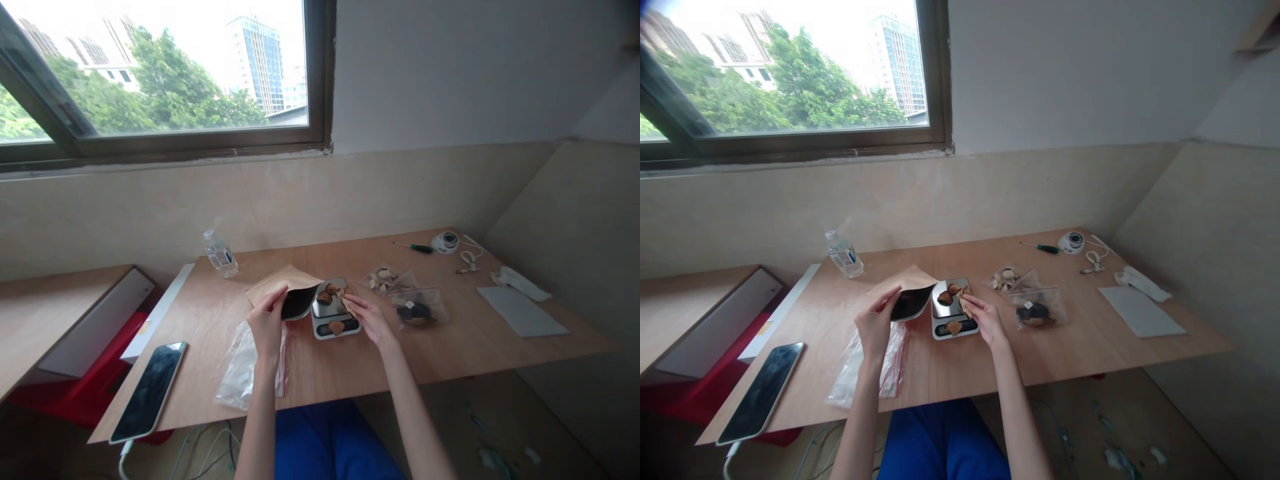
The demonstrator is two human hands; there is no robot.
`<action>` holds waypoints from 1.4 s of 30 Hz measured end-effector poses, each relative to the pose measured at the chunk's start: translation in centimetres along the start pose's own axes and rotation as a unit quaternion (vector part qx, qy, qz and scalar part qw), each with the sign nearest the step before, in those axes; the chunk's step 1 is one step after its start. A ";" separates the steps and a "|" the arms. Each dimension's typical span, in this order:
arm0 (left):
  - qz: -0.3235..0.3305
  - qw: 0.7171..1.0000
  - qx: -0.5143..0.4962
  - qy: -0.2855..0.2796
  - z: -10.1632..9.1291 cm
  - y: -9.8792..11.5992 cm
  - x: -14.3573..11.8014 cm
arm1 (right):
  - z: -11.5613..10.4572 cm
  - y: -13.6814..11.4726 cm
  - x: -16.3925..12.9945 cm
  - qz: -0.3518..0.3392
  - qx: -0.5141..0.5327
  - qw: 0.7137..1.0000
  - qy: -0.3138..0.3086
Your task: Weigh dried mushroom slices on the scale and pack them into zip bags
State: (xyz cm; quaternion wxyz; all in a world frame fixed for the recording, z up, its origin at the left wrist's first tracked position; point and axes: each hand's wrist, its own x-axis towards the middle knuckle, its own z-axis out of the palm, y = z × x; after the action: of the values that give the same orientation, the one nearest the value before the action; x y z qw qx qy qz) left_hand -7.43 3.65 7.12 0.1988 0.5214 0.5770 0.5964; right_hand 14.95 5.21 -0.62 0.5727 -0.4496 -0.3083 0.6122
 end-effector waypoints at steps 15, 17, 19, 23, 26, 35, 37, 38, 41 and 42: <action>-0.004 1.000 -0.004 -0.004 0.1 -0.2 -0.4 | -1.2 0.6 1.8 -0.130 -0.255 0.958 -0.005; -0.005 1.000 -0.007 -0.007 0.1 -0.2 -0.4 | -1.3 0.5 1.6 -0.131 -0.277 0.952 0.013; -0.005 1.000 -0.010 -0.009 0.1 -0.2 -0.4 | -1.1 0.5 1.6 -0.137 -0.290 0.947 0.022; -0.003 1.000 -0.007 -0.011 0.0 -0.2 -0.4 | 0.2 0.8 2.5 -0.165 -0.296 0.938 0.071; -0.004 1.000 -0.005 -0.013 -0.1 -0.2 -0.4 | 1.5 1.1 3.1 -0.174 -0.303 0.931 0.106; -0.003 1.000 -0.013 -0.020 -0.1 -0.2 -0.4 | 3.8 3.3 -5.9 -0.326 -0.483 0.810 -0.064; 0.001 1.000 -0.011 -0.024 -0.1 -0.3 -0.4 | 3.7 4.4 -8.3 -0.291 -0.526 0.785 -0.149; 0.002 1.000 -0.009 -0.024 -0.1 -0.3 -0.4 | 3.6 5.0 -9.1 -0.274 -0.544 0.774 -0.172; 0.002 1.000 -0.011 -0.024 -0.2 -0.4 -0.6 | 2.9 6.1 -10.1 -0.245 -0.566 0.763 -0.195; 0.000 1.000 -0.013 -0.024 -0.2 -0.4 -0.6 | 2.7 6.4 -10.1 -0.241 -0.561 0.767 -0.199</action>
State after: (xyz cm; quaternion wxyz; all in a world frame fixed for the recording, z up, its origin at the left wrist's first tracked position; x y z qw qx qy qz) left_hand -7.52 3.17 6.52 0.2192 0.5330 0.5640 0.5915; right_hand 9.20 -5.25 -3.25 0.2734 -0.4701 -0.8016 0.2482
